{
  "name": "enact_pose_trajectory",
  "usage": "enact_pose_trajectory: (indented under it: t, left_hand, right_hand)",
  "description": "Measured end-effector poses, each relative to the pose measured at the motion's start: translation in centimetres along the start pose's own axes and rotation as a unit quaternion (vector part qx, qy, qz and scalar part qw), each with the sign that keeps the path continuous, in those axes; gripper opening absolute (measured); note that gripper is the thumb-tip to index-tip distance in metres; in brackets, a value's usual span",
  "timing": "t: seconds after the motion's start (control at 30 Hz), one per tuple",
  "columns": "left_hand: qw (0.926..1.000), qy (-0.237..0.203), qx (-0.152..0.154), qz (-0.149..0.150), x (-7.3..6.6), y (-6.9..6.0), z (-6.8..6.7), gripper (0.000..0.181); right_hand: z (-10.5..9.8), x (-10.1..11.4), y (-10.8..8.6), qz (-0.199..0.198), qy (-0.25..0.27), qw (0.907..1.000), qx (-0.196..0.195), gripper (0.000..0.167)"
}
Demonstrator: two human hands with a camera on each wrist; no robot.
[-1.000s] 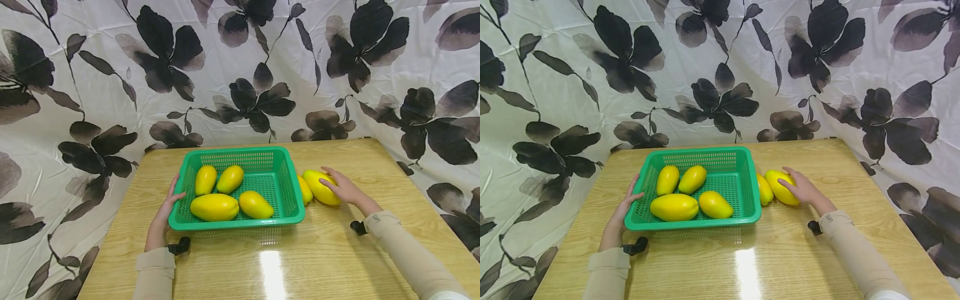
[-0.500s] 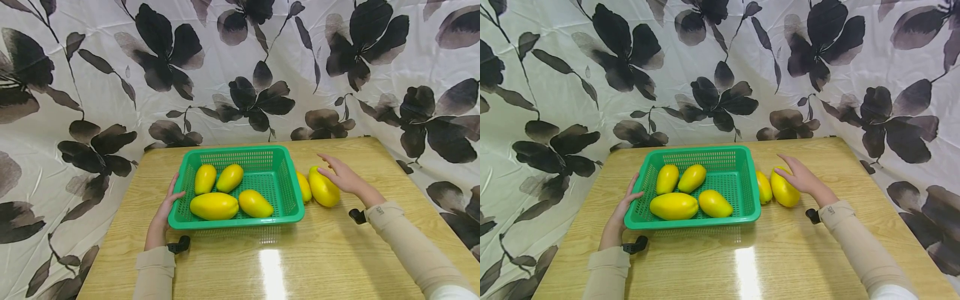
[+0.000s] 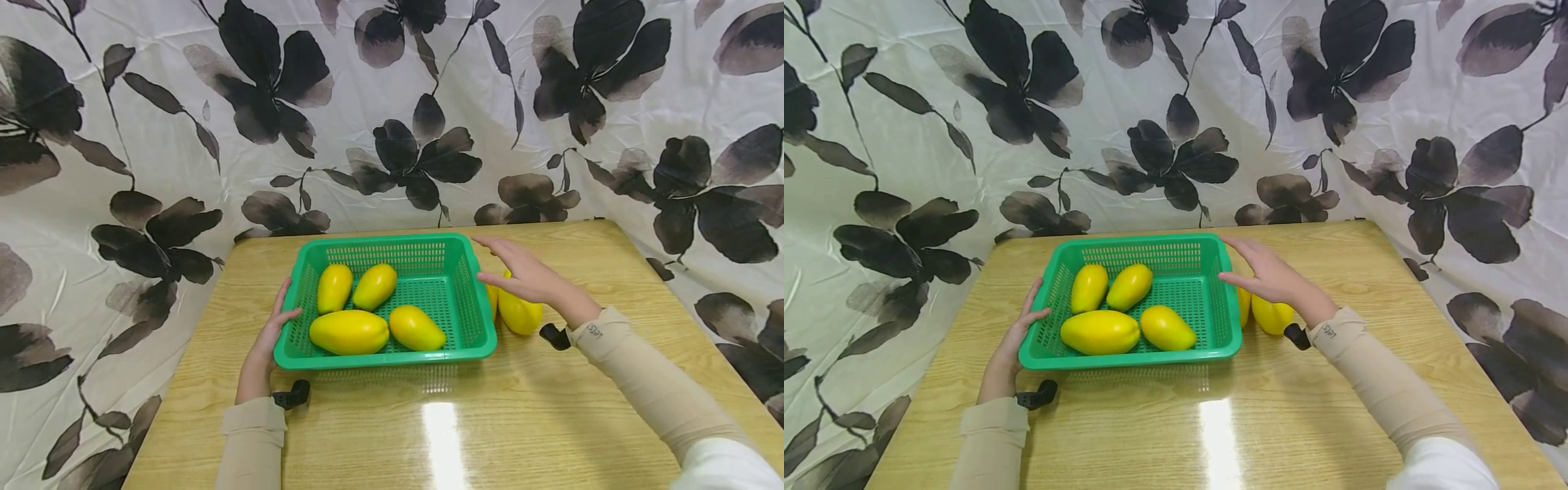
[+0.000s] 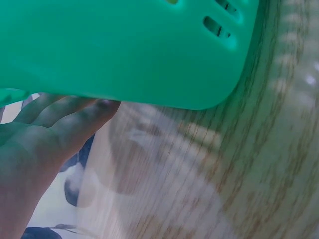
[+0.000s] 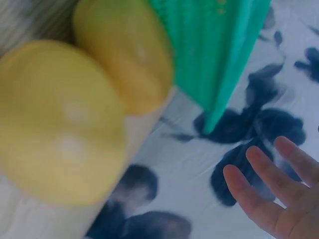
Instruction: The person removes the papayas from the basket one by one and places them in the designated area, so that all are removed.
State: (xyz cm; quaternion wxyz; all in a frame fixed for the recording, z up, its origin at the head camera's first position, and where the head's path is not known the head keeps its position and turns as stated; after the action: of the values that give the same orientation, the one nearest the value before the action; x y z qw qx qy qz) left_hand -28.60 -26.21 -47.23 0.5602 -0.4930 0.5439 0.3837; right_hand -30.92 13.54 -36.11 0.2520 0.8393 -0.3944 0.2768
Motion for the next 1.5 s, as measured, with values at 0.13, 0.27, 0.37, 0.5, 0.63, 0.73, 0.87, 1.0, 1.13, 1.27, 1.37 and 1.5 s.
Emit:
enact_pose_trajectory:
  t: [0.13,0.27,0.37,0.5,0.63,0.73,0.87,1.0,1.13,1.27,1.37,1.5]
  left_hand:
    - [1.0000,-0.004,0.002,0.000,0.0,0.0,0.0,0.066]
    - [1.0000,-0.006,0.002,0.003,0.0,0.0,0.0,0.066]
    - [1.0000,-0.005,0.000,0.006,-0.1,0.0,-0.1,0.066]
    - [1.0000,-0.002,-0.002,0.006,-0.1,0.1,-0.1,0.067]
    - [1.0000,-0.005,-0.002,0.004,0.0,0.1,-0.1,0.066]
    - [1.0000,-0.007,0.000,0.004,0.0,0.0,0.0,0.066]
    - [1.0000,-0.007,0.001,0.004,0.0,0.0,0.0,0.066]
    - [1.0000,-0.007,-0.001,0.003,0.0,0.0,0.0,0.066]
    - [1.0000,-0.007,-0.004,-0.001,0.0,0.0,-0.1,0.067]
    - [1.0000,-0.008,-0.005,0.001,-0.1,0.0,-0.2,0.067]
    - [0.9999,-0.012,-0.004,0.007,-0.2,0.0,-0.2,0.067]
    - [0.9998,-0.017,0.002,0.008,-0.2,-0.1,0.0,0.067]
  right_hand:
    - [1.1,1.9,1.1,-0.016,0.000,0.9996,0.025,0.069]
    - [2.3,3.5,2.2,-0.033,-0.007,0.9983,0.047,0.070]
    - [3.3,4.4,3.0,-0.042,-0.003,0.9971,0.062,0.071]
    - [4.3,5.1,3.8,-0.043,-0.003,0.9963,0.074,0.072]
    - [5.2,5.7,4.7,-0.044,-0.008,0.9952,0.086,0.074]
    - [6.0,6.1,5.4,-0.044,-0.012,0.9939,0.100,0.075]
    - [7.0,6.5,6.4,-0.039,-0.020,0.9909,0.127,0.075]
    - [8.1,6.7,7.3,-0.034,-0.029,0.9852,0.166,0.074]
    - [9.3,6.6,8.0,-0.005,-0.042,0.9792,0.198,0.075]
    - [10.6,6.1,8.4,0.032,-0.057,0.9695,0.236,0.080]
    - [11.7,5.6,8.4,0.064,-0.070,0.9585,0.269,0.086]
    - [12.7,5.1,8.5,0.096,-0.085,0.9462,0.297,0.090]
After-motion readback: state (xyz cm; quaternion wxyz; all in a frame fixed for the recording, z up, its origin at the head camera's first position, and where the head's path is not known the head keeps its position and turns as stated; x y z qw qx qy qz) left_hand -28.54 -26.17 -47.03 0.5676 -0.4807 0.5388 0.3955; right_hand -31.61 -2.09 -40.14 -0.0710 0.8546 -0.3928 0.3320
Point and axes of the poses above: each hand's wrist, its own y-axis towards the middle knuckle, its own z-axis out of the palm, x = y × z, the point moved 7 cm from there along y, towards the middle knuckle, and after that the axes turned 13 degrees about y, right-handed, at the moved point
